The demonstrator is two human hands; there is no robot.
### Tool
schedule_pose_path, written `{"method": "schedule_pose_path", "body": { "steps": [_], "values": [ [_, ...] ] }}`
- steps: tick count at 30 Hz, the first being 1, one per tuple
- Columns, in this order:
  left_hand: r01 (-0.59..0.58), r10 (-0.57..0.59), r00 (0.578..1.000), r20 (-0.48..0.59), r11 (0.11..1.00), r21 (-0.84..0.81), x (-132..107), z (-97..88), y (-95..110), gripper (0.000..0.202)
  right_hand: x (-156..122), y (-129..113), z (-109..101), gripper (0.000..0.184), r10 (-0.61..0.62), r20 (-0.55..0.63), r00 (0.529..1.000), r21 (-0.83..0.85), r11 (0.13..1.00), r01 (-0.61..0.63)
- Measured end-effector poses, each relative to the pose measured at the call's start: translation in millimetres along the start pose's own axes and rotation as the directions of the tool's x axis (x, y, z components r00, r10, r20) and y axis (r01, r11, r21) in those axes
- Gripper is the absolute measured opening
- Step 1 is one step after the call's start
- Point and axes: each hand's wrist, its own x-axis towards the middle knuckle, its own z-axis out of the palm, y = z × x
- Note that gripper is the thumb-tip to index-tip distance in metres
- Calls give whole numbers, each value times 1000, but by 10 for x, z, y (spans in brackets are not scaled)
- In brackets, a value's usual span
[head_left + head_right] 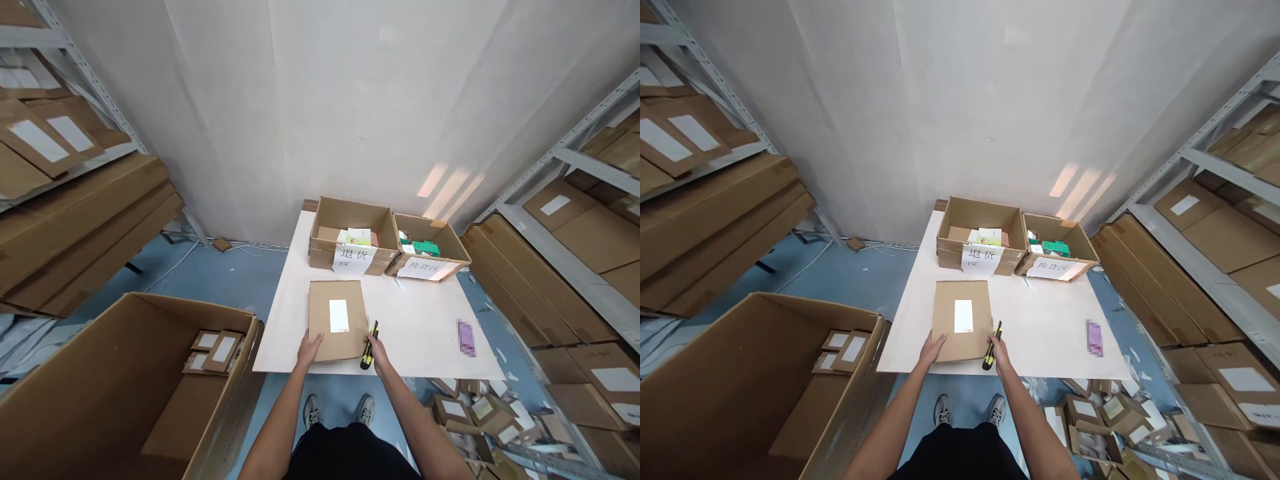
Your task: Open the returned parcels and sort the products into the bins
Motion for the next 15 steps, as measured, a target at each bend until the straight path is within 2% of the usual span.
{"method": "schedule_pose_path", "body": {
  "steps": [2, 4, 6, 8, 9, 11, 13, 15],
  "values": [
    [-11, 17, 999, 49, 992, -124, -9, 164, 0, 69, -38, -162, -141, 47, -24, -42, 999, 10, 1000, 25],
    [32, 5, 991, 134, 963, -269, -22, 310, -2, 67, -97, -363, -329, 48, -69, -56, 996, 24, 997, 70],
    [106, -18, 973, 231, 920, -377, -40, 426, -19, 65, -188, -572, -494, 50, -132, -27, 991, 39, 990, 133],
    [161, -50, 959, 279, 908, -388, -58, 491, -50, 64, -310, -747, -571, 51, -178, 54, 983, 62, 983, 175],
    [167, -79, 962, 260, 926, -337, -65, 500, -66, 64, -381, -810, -565, 50, -185, 101, 978, 78, 981, 177],
    [159, -135, 979, 151, 975, -158, -66, 463, -92, 66, -533, -877, -465, 48, -170, 203, 964, 122, 982, 147],
    [157, -157, 987, 25, 987, 15, -41, 361, -100, 68, -691, -872, -274, 47, -137, 317, 939, 171, 982, 85],
    [160, -156, 987, -45, 982, 99, 13, 208, -78, 68, -839, -820, -45, 47, -104, 428, 898, 192, 981, 22]
  ]
}}
